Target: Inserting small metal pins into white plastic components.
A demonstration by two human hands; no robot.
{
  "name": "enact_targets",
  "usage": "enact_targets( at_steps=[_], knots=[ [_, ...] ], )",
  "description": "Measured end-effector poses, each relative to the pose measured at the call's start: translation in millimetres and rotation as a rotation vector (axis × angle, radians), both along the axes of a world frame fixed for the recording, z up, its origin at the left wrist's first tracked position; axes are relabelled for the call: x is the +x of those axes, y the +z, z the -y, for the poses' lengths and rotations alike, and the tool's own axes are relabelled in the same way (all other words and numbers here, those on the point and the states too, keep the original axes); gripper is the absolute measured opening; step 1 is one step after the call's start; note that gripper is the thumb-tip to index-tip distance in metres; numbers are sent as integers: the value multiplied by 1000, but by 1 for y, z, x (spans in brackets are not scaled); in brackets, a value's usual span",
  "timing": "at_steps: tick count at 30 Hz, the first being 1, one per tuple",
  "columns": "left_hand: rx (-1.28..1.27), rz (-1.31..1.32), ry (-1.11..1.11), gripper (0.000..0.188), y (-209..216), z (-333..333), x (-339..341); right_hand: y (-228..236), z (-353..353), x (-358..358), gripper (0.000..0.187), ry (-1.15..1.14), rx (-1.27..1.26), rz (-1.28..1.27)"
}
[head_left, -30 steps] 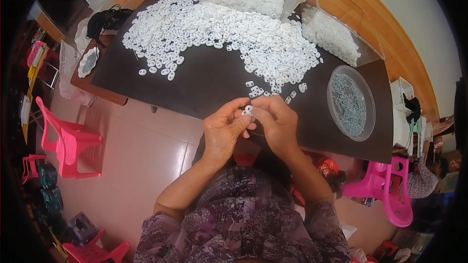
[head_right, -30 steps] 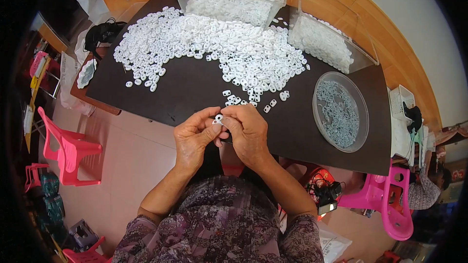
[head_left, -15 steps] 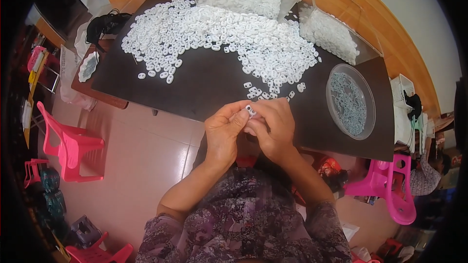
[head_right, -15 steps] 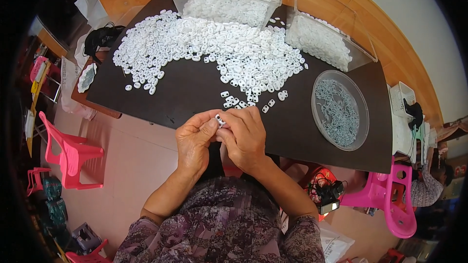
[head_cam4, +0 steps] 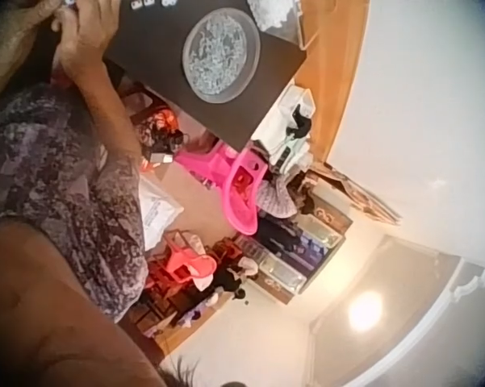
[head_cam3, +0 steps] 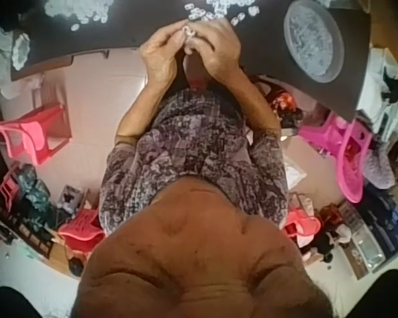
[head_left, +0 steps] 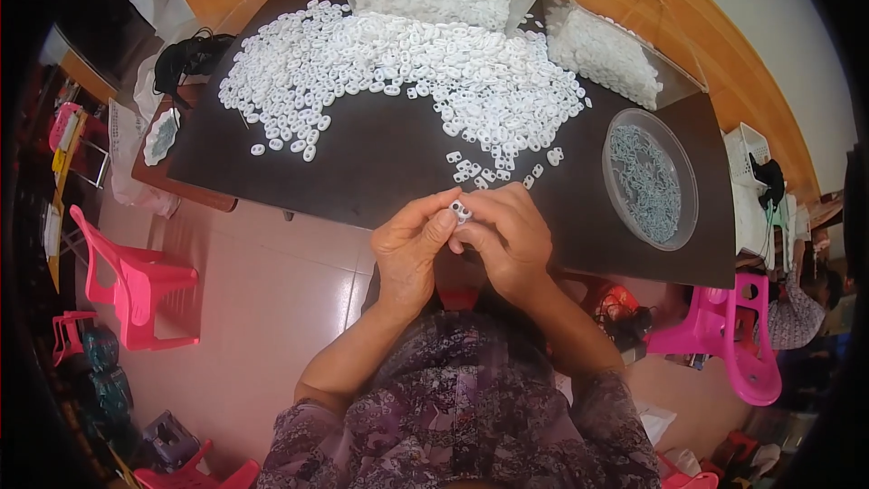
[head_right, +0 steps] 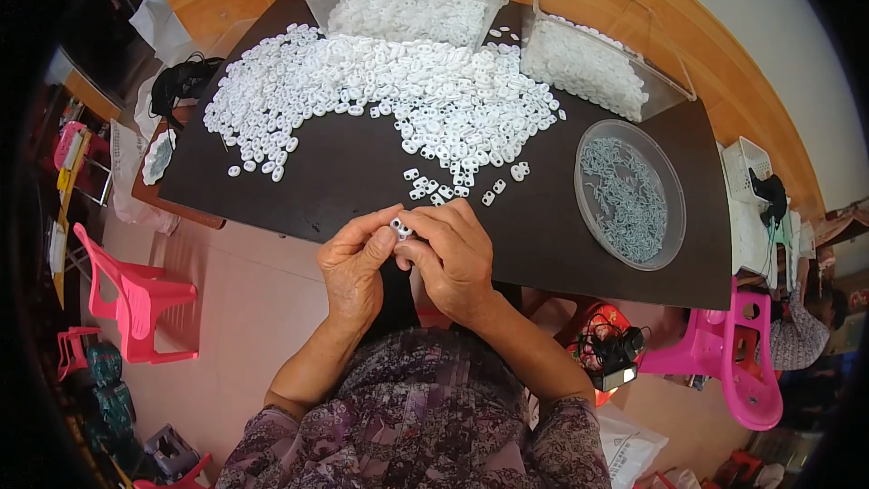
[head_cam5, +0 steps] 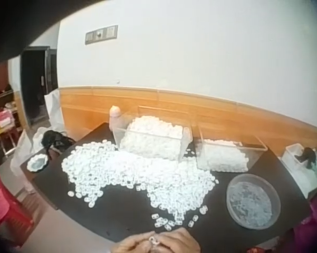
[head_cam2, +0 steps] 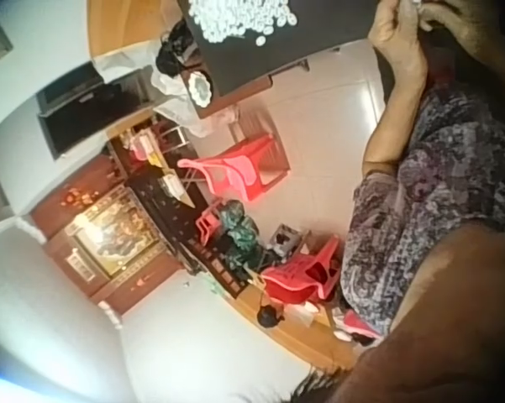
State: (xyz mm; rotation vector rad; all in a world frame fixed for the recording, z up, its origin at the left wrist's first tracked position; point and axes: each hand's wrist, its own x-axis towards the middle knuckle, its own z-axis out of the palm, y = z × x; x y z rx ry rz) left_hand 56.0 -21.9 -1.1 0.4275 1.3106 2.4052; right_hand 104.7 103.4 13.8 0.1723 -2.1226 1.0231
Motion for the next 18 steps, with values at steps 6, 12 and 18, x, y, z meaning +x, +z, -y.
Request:
enact_targets(
  at_steps=[6,12,18],
  knots=[
    [9,-48,64,24,-1,-2,5,1,6,0,33,-48,-24,-16],
    [-2,-123,159,24,-4,-5,8,-3,13,-3,31,-46,7,-113],
    [-17,-158,150,24,4,-4,8,1,15,-1,29,-81,-21,-83]
  ],
)
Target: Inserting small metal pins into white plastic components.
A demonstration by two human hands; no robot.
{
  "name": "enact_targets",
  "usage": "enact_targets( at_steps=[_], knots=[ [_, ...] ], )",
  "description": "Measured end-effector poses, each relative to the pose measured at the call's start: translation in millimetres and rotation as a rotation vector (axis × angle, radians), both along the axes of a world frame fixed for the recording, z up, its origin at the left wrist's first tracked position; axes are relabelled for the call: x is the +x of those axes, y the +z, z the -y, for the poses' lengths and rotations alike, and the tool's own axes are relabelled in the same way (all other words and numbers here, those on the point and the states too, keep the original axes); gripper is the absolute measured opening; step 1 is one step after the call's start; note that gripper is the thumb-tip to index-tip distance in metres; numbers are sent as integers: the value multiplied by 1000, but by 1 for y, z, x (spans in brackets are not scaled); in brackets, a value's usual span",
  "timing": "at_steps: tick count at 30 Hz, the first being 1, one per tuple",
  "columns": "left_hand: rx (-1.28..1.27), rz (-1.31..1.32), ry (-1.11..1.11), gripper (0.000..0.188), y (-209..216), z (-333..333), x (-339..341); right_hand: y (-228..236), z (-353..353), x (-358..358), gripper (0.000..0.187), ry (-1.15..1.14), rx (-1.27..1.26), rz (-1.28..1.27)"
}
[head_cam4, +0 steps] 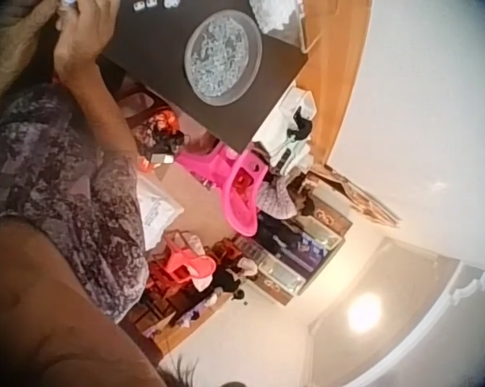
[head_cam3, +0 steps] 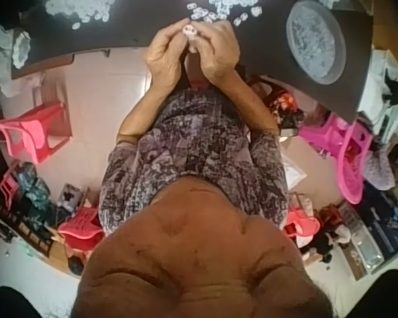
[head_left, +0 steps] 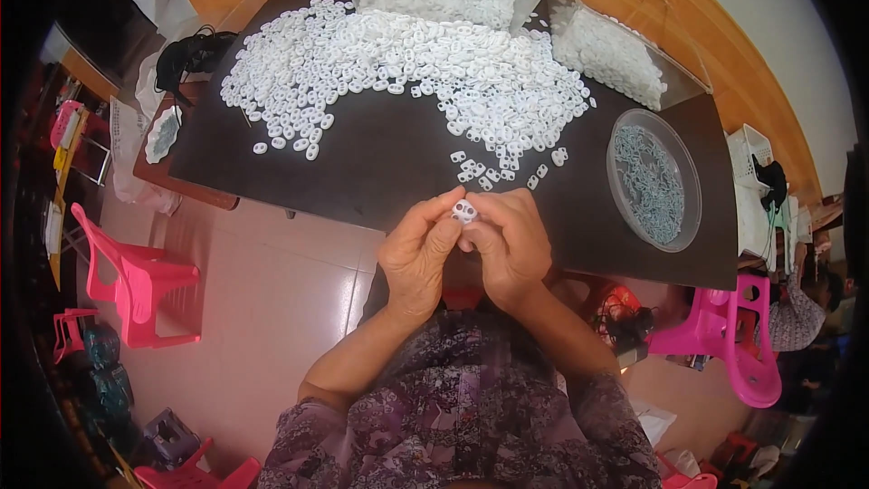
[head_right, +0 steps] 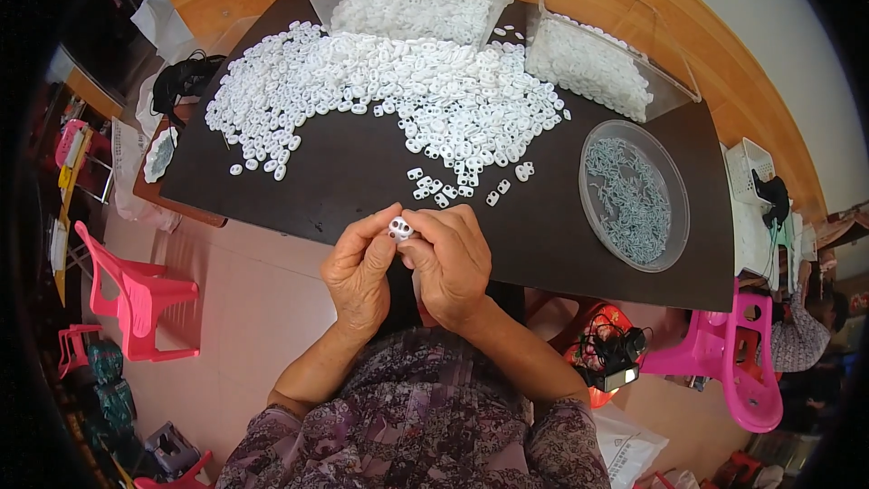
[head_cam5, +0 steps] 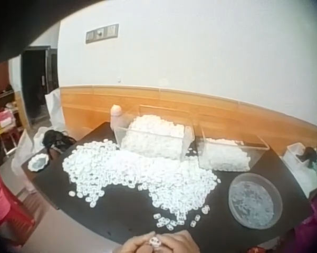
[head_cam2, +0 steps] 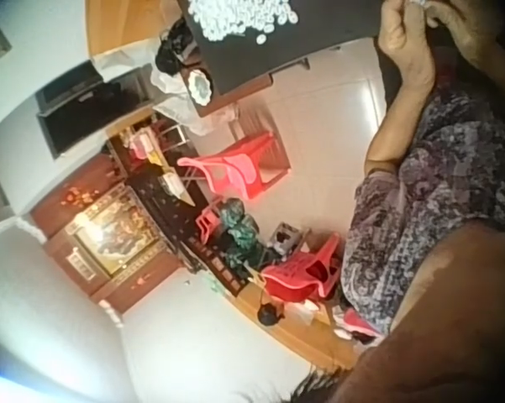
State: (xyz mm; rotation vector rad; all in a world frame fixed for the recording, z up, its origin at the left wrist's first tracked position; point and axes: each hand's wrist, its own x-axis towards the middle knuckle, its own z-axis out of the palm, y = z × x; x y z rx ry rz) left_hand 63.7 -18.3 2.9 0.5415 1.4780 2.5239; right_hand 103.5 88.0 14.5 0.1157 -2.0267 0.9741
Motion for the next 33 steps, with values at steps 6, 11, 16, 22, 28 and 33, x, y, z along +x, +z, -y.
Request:
enact_targets(
  at_steps=[6,11,16,22,28,33],
  knots=[
    [-43,-73,85,21,-5,1,2,-4,5,3,29,40,-53,24],
    [-69,-59,146,19,-8,0,6,-8,13,2,32,-6,-68,9],
    [-125,-106,197,19,-12,2,7,-8,17,2,32,-13,-80,18],
    [-140,-122,197,19,-11,4,11,-8,19,1,31,-17,-61,-29],
    [-78,-106,184,18,-8,0,13,-14,20,-1,27,-37,-59,-60],
    [-119,-154,242,18,-8,-3,13,-13,21,-3,24,-40,-32,-92]
  ],
)
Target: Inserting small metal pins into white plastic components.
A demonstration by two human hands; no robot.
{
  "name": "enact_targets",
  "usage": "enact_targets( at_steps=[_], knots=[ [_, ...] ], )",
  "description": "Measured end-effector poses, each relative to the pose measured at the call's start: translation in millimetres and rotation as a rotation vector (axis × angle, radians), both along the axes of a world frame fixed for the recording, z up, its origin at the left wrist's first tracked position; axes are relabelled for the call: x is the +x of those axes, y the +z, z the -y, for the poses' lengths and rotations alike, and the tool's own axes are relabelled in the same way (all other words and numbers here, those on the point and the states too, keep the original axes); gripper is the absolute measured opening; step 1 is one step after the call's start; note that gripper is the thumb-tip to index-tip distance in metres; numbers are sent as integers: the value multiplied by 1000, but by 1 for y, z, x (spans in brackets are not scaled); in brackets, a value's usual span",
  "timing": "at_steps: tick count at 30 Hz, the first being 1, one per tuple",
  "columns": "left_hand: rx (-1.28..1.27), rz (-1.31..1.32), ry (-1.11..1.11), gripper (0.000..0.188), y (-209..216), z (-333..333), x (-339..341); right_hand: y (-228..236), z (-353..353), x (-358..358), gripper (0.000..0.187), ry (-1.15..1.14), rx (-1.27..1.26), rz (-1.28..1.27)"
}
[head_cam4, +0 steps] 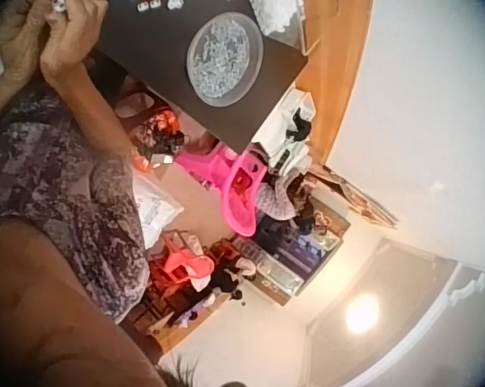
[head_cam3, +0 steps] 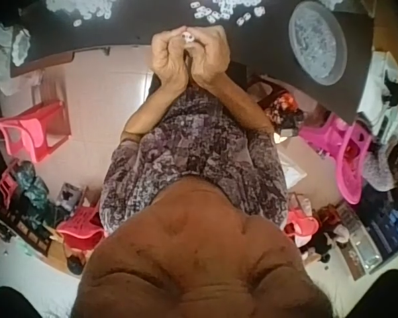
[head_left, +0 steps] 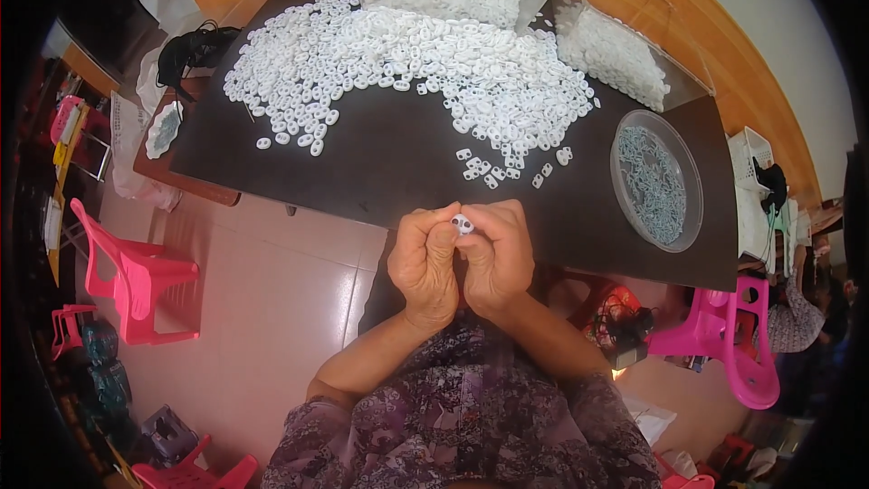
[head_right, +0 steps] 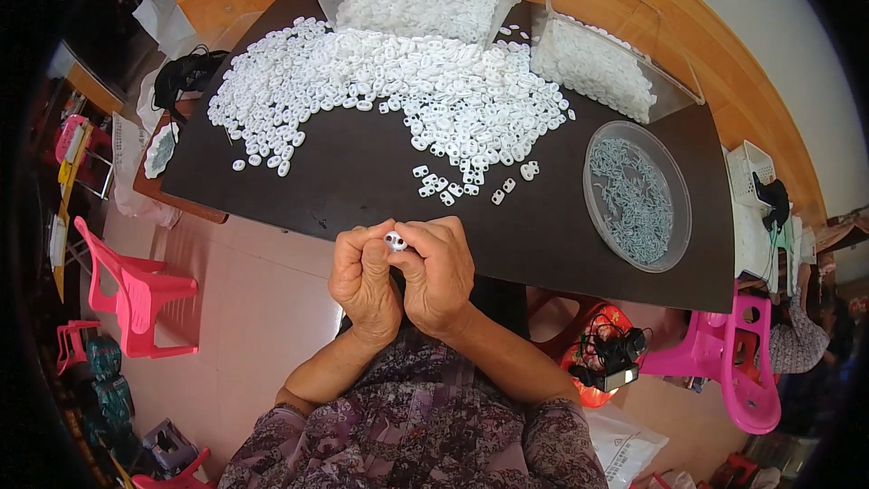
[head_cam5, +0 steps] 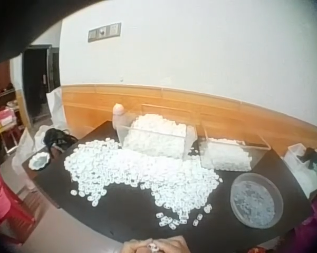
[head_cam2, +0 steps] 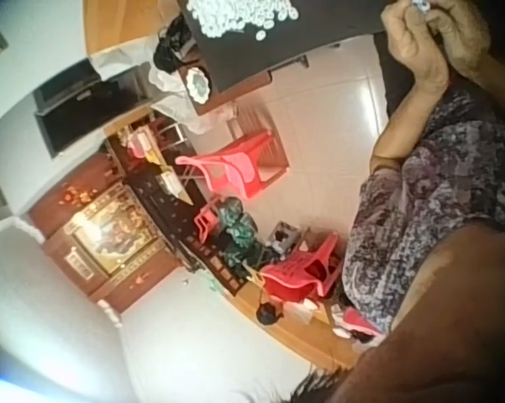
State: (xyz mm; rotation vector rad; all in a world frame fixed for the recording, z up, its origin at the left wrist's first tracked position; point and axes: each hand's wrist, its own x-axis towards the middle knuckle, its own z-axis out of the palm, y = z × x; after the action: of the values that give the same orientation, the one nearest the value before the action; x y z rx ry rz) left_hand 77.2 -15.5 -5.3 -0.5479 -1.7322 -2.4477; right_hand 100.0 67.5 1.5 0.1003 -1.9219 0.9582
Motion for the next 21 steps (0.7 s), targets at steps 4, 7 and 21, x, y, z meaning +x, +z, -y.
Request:
enact_targets(
  at_steps=[4,7,21],
  knots=[
    [-64,-110,114,13,-7,-3,-4,-1,0,-4,22,8,36,-54],
    [-52,-98,116,13,-7,-5,-3,-4,-1,-5,20,9,32,-70],
    [-79,-48,45,19,-1,-6,-3,-5,-4,-4,19,-6,5,-39]
  ],
)
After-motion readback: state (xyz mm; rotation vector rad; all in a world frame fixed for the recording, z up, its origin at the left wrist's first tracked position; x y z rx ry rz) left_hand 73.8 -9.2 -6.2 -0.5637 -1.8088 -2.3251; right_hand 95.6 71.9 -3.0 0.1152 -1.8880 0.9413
